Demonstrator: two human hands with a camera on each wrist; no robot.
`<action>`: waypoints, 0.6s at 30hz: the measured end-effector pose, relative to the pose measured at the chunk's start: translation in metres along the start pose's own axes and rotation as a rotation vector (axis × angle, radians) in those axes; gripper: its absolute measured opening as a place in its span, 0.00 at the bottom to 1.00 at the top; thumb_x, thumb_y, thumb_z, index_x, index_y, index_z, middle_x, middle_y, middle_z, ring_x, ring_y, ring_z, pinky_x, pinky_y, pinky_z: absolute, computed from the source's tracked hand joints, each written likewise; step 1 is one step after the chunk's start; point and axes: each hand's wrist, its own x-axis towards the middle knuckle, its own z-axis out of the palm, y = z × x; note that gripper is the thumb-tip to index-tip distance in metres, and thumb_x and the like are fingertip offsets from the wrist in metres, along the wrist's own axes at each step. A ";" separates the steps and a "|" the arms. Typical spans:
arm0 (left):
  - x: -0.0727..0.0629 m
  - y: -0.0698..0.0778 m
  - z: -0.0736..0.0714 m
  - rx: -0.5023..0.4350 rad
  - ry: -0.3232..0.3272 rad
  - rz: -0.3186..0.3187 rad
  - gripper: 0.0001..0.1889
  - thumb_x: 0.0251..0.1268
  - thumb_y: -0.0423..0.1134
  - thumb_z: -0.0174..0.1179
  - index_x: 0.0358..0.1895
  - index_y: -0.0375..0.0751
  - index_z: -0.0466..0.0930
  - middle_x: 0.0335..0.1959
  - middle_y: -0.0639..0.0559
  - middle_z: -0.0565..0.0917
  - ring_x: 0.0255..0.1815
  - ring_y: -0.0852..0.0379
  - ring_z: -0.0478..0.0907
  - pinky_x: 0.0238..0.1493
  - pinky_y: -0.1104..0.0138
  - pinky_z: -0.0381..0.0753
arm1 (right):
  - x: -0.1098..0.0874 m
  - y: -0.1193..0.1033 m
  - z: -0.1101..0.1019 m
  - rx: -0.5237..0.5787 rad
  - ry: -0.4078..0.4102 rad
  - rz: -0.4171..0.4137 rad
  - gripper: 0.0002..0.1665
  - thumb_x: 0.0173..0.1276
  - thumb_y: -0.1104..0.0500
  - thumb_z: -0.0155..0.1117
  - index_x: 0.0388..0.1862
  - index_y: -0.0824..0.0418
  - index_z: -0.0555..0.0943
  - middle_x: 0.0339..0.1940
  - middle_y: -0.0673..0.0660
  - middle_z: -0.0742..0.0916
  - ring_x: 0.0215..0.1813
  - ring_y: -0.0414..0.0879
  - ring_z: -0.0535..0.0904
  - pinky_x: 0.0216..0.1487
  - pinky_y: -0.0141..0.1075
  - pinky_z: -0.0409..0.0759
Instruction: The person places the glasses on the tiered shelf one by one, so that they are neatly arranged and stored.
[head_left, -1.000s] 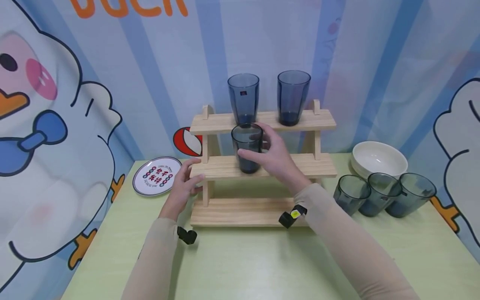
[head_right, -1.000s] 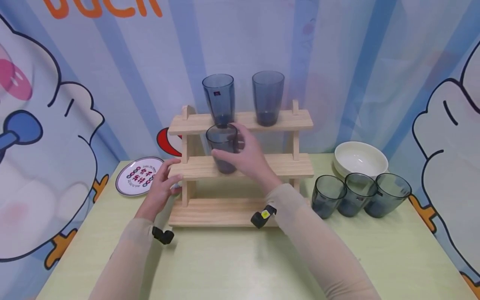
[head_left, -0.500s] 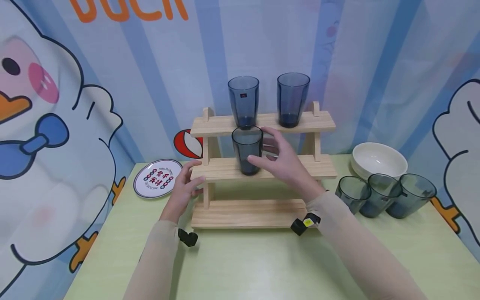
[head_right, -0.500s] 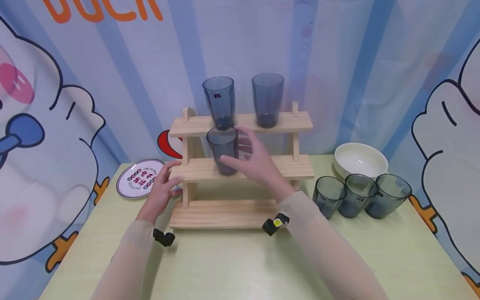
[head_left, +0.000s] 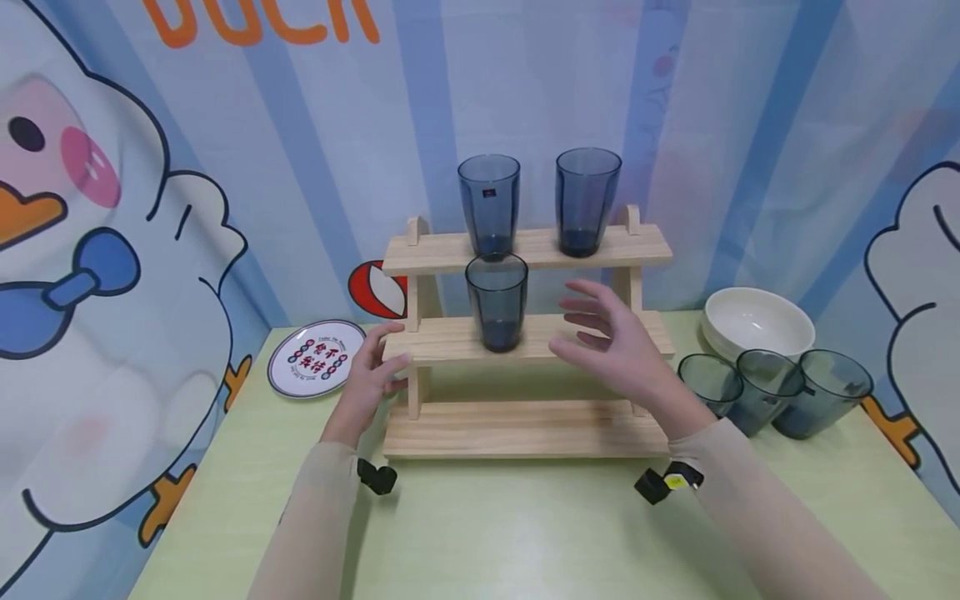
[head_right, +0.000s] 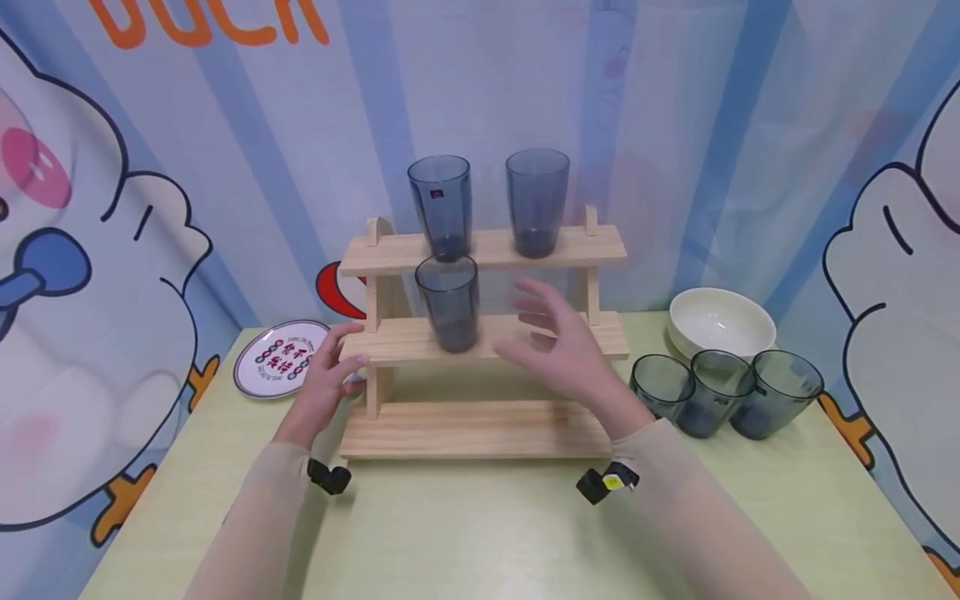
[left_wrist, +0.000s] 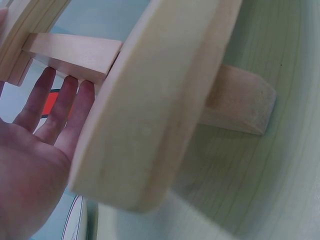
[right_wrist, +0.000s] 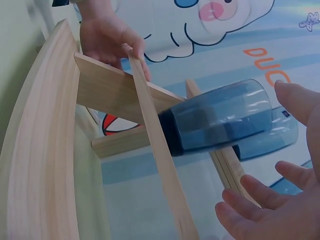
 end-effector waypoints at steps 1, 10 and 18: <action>0.000 0.000 0.000 -0.001 0.001 -0.002 0.29 0.76 0.36 0.61 0.76 0.51 0.64 0.76 0.37 0.67 0.70 0.37 0.70 0.66 0.35 0.75 | -0.003 0.001 -0.003 0.000 -0.001 -0.009 0.46 0.72 0.51 0.73 0.83 0.43 0.62 0.75 0.55 0.76 0.77 0.55 0.71 0.78 0.54 0.69; 0.000 0.001 0.000 -0.007 0.009 0.002 0.29 0.76 0.35 0.61 0.75 0.51 0.65 0.74 0.37 0.68 0.68 0.38 0.71 0.66 0.35 0.75 | -0.034 0.000 -0.034 -0.047 0.036 -0.108 0.40 0.74 0.64 0.69 0.81 0.54 0.65 0.74 0.58 0.77 0.74 0.50 0.74 0.70 0.32 0.76; 0.000 0.001 0.001 -0.009 0.008 0.000 0.29 0.76 0.34 0.60 0.76 0.49 0.64 0.74 0.36 0.68 0.68 0.39 0.71 0.66 0.35 0.75 | -0.061 0.012 -0.064 -0.163 0.094 -0.148 0.42 0.73 0.66 0.70 0.81 0.53 0.66 0.74 0.56 0.77 0.72 0.38 0.73 0.66 0.23 0.74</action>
